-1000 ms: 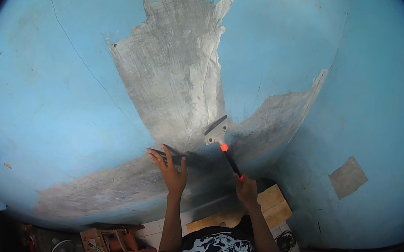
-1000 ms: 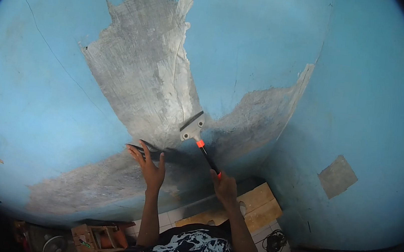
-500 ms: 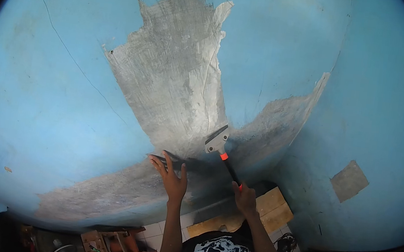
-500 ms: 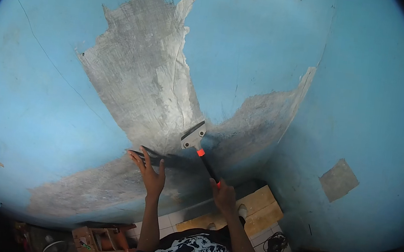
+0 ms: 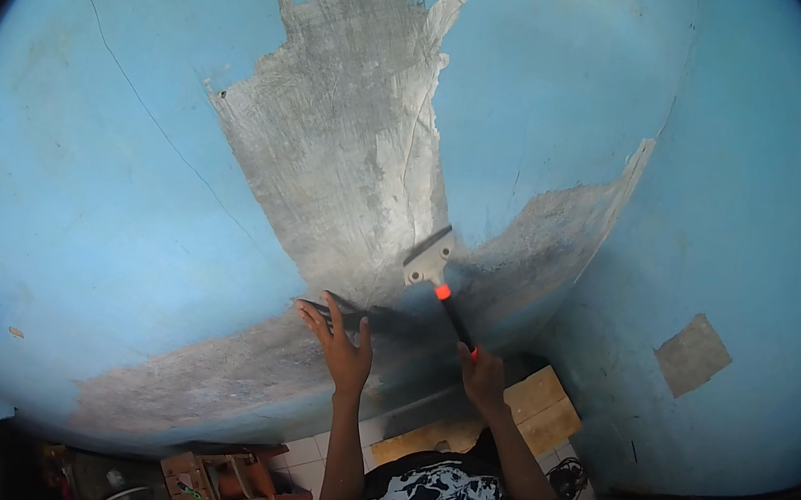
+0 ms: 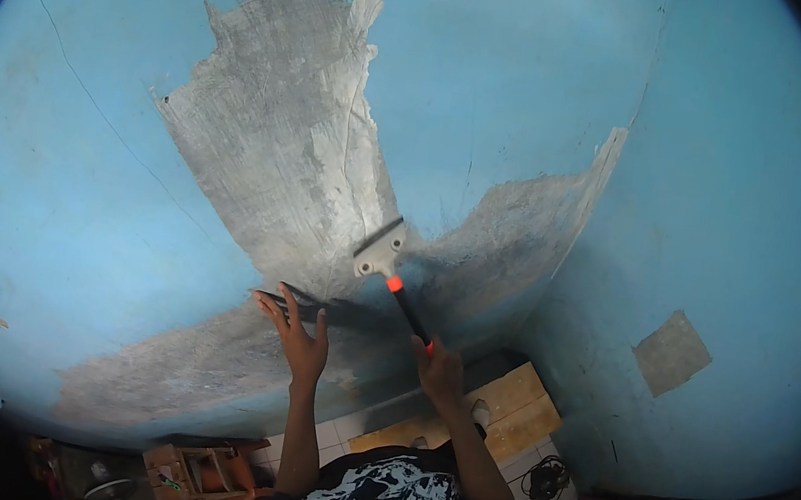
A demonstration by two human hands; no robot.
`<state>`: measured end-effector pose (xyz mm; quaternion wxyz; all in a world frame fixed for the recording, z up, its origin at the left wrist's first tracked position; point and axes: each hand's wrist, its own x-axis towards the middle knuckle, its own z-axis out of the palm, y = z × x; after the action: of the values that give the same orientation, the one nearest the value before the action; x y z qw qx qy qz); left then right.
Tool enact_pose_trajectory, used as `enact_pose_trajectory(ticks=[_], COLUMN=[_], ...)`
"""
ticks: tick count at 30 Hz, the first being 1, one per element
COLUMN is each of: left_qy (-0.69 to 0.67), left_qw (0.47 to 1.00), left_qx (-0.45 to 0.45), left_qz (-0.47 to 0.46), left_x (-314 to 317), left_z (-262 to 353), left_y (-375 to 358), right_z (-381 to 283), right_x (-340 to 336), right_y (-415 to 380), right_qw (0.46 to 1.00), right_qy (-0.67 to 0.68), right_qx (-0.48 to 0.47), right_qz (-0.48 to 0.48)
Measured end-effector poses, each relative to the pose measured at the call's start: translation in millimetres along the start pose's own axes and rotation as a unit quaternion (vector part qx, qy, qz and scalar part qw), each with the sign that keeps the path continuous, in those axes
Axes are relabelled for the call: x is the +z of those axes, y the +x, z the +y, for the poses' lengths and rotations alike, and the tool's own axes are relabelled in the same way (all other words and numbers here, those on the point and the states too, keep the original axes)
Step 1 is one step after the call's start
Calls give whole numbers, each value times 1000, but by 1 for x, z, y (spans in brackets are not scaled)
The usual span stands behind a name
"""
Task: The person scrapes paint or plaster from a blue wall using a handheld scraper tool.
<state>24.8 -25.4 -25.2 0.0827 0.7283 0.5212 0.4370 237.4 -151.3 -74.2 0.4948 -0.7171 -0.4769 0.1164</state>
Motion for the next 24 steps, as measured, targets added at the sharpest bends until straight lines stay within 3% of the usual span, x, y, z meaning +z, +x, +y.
enact_pose_trajectory(ticks=[24], left_qy=[-2], left_qw=[1000], left_qx=[7], left_qz=[-11], left_x=[-4], left_z=[-1], left_y=[1], right_z=[-3], right_x=[1], right_y=[-5], right_qw=[999], right_qy=[30], right_qx=[25], right_qz=[-29])
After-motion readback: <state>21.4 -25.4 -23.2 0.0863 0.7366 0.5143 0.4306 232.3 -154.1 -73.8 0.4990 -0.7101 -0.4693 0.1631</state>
